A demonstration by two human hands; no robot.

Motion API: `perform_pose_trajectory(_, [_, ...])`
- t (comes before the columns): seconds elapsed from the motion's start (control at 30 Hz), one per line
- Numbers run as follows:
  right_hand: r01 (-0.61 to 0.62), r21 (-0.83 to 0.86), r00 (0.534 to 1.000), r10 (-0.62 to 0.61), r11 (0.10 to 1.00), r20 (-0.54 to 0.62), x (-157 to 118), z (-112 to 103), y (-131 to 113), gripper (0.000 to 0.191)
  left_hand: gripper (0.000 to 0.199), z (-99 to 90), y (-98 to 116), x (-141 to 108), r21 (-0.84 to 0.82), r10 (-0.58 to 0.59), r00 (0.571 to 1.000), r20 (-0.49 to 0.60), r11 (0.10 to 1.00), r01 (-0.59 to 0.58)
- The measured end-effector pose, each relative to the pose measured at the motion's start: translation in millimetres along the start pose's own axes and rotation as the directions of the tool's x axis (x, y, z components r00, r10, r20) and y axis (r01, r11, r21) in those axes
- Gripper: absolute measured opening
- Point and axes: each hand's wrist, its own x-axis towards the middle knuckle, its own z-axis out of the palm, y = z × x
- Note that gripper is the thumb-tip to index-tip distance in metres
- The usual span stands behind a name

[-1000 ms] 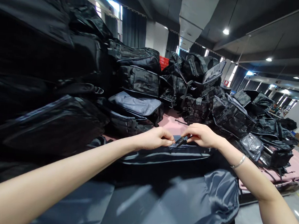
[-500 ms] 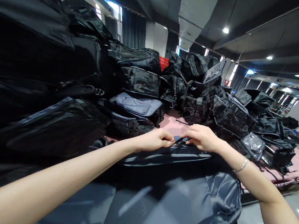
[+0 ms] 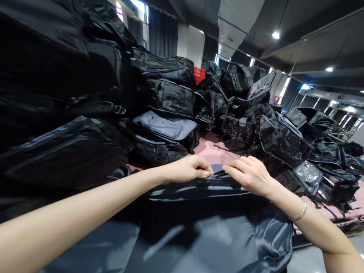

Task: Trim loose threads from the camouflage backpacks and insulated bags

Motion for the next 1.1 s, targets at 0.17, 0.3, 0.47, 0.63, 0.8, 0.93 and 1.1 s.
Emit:
perform_pose_trajectory(0.17, [0.050, -0.086, 0.999, -0.051, 0.995, -0.005, 2, -6, -7, 0.015, 0.036, 0.9, -1, 1, 0.004, -0.007, 1.000, -0.011, 1.000, 0.007])
perform_pose_trajectory(0.3, [0.048, -0.092, 0.998, -0.044, 0.995, 0.050, 0, -7, -8, 0.016, 0.036, 1.0, -2, 1, -0.004, -0.004, 1.000, -0.009, 1.000, 0.004])
perform_pose_trajectory(0.47, [0.037, -0.010, 0.993, -0.036, 0.999, 0.110, -2, -4, -4, 0.021, 0.038, 1.3, -2, 0, -0.019, -0.012, 1.000, 0.004, 1.000, 0.012])
perform_pose_trajectory(0.63, [-0.045, 0.145, 0.984, 0.019, 0.988, 0.176, -1, 3, 8, 0.017, 0.037, 1.9, 0, -3, -0.011, -0.007, 1.000, 0.007, 1.000, 0.007])
perform_pose_trajectory(0.8, [-0.148, 0.447, 0.945, -0.007, 0.882, 0.326, 2, 13, 28, 0.018, 0.033, 3.0, 2, -4, -0.017, 0.011, 0.999, 0.045, 1.000, -0.010])
perform_pose_trajectory(0.93, [-0.184, 0.626, 0.945, -0.039, 0.758, 0.325, 5, 24, 36, 0.018, 0.033, 3.9, 2, -5, -0.003, 0.027, 0.998, 0.056, 1.000, -0.026])
perform_pose_trajectory(1.1, [-0.231, 0.675, 0.946, 0.001, 0.701, 0.324, 4, 35, 28, 0.019, 0.031, 4.1, 0, -6, 0.028, 0.038, 0.998, 0.050, 0.999, -0.040])
